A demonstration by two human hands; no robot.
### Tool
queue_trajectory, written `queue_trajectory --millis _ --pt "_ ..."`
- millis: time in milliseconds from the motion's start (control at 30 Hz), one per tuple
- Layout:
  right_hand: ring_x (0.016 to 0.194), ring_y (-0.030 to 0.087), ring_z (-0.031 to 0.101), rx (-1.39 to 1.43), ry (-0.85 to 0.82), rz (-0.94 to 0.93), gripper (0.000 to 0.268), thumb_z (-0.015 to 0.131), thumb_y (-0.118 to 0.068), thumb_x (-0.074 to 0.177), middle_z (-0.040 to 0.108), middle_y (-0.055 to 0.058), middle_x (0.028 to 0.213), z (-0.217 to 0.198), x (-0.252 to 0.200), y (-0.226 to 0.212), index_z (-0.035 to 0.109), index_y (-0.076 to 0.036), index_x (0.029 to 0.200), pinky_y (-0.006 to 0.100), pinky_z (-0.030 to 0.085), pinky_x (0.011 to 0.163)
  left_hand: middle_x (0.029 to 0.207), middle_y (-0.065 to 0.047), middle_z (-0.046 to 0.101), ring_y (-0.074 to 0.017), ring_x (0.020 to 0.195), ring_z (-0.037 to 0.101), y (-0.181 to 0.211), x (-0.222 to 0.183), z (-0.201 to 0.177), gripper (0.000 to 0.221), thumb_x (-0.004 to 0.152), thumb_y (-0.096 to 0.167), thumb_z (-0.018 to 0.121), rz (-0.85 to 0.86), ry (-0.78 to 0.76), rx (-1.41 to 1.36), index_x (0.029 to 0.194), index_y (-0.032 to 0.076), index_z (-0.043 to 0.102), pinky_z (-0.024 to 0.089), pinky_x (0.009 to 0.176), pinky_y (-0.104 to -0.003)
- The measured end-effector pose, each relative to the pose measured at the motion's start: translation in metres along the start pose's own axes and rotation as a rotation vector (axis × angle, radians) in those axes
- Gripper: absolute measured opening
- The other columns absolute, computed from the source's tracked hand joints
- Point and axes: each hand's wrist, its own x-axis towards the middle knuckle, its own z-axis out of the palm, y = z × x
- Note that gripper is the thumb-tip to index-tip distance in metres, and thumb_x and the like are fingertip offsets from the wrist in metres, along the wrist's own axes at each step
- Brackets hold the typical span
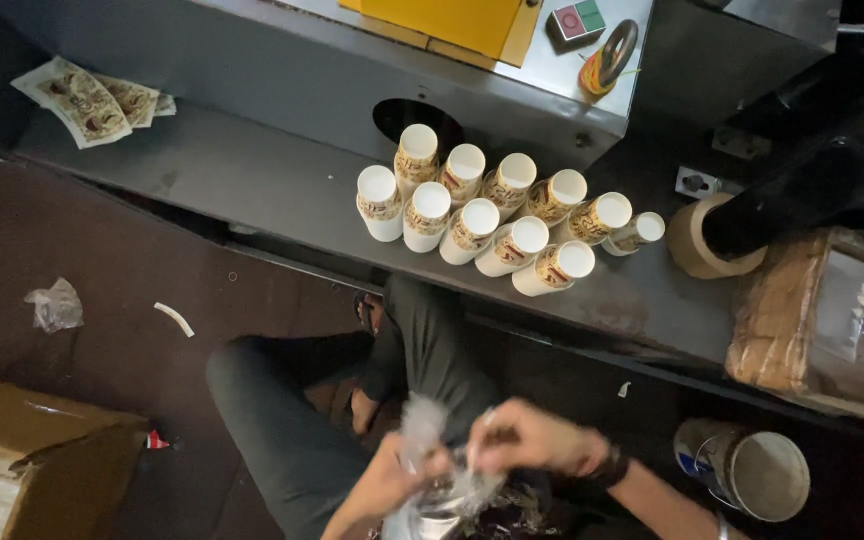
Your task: The person picks up a stack of paper cups from a machine, checks them, and places them into small plastic bags.
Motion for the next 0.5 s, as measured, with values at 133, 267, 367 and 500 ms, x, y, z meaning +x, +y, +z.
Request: queue_trajectory --millis 133,267,367,500 --pt "0.068 0.010 0.066 0.115 0.185 -0.379 0.009 0.076 -0.012 0.093 0.073 0.007 0.086 -0.031 -0.015 -0.036 0.075 -0.003 0.095 0.026 0.054 0.059 0.098 -0.004 0.066 -0.0153 0.093 0.066 0.097 0.046 0.028 0.038 0.092 0.036 0.079 0.281 0.053 -0.367 0.087 0.002 0.066 0.052 0.069 -0.029" --pt "0.075 0.010 0.062 -0.341 1.062 -0.866 0.007 0.075 -0.011 0.100 0.072 0.005 0.091 -0.017 -0.001 -0.096 0.073 -0.004 0.099 0.023 0.049 0.066 0.097 -0.009 0.069 -0.0114 0.079 0.064 0.152 0.094 0.061 0.046 0.096 0.040 0.075 0.483 0.117 -0.395 0.109 -0.001 0.060 0.052 0.065 -0.025" --pt "0.079 0.010 0.063 -0.642 1.453 -0.946 0.006 0.075 -0.007 0.104 0.072 0.006 0.095 -0.021 0.005 -0.123 0.072 -0.002 0.105 0.023 0.048 0.070 0.089 -0.010 0.068 -0.0123 0.067 0.064 0.195 0.114 0.091 0.044 0.096 0.036 0.075 0.494 0.119 -0.631 0.111 -0.001 0.056 0.043 0.045 -0.021" --pt "0.086 0.016 0.072 -0.962 1.530 -0.715 0.009 0.072 -0.008 0.106 0.075 0.008 0.101 -0.045 0.006 -0.122 0.073 0.000 0.112 0.031 0.057 0.075 0.090 -0.007 0.067 -0.0088 0.069 0.067 0.179 0.143 0.095 0.033 0.096 0.030 0.069 0.365 0.375 -0.819 0.111 0.003 0.057 0.040 0.043 -0.019"
